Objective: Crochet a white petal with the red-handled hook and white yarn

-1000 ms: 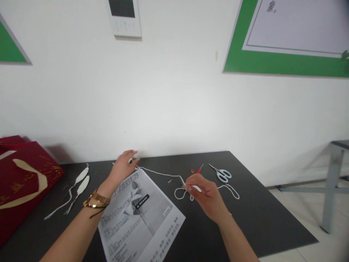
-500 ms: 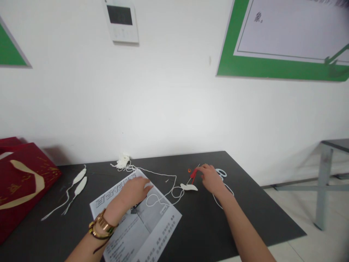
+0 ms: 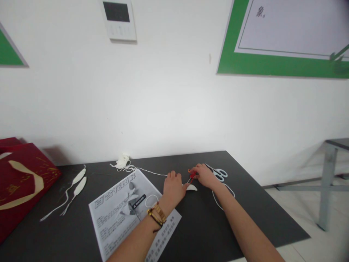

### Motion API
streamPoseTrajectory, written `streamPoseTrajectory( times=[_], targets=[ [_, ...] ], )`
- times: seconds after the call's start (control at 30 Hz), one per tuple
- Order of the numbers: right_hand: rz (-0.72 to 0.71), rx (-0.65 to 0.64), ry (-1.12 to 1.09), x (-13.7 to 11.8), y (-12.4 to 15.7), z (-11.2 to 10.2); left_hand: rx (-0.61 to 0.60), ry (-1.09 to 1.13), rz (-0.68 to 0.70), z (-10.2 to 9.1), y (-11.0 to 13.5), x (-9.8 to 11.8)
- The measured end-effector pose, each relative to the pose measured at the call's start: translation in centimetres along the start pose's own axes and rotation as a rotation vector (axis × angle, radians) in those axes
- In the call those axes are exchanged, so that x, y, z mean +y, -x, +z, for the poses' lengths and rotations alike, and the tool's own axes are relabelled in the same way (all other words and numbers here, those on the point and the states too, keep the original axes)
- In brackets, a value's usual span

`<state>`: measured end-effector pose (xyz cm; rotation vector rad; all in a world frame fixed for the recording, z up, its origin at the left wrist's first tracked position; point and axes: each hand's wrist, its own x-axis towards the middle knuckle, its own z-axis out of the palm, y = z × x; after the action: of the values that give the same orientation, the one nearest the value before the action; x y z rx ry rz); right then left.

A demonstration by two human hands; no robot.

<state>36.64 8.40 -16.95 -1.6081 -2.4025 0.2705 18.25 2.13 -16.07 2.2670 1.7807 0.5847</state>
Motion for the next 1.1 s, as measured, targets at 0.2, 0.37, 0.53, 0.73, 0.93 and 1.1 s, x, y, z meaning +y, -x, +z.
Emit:
streamPoseTrajectory(
  times=[0.2,0.37,0.53,0.73,0.93,1.1],
  targets=[
    [-0.025,0.018,-0.048,0.0,-0.1,-0.2,0.017,-0.046,-0.005,1.0,-1.6,-0.3],
    [-0.012,0.103,-0.138,-0.8,1.6,-1.3,0.029,0.023,0.043,-0.5,-2.1,-1.3],
    [0.019,0.17,-0.252,-2.9,4.4,-2.6,0.094,0.14,0.102,-4.2,-1.9,-2.6],
    [-0.017,0.199,-0.638,-7.1,6.5,-4.7,0.107,0.416,0.258,-8.5,-0.2,-3.8],
    [-0.058,0.245,-0.722,-10.6,5.8,-5.7,-0.075,1.243,-0.019,-10.2,1.7,-3.2],
    [-0.112,0.218,-0.7,-11.8,4.3,-4.9,-0.067,1.486,-0.147,-9.7,2.2,-3.6]
  ],
)
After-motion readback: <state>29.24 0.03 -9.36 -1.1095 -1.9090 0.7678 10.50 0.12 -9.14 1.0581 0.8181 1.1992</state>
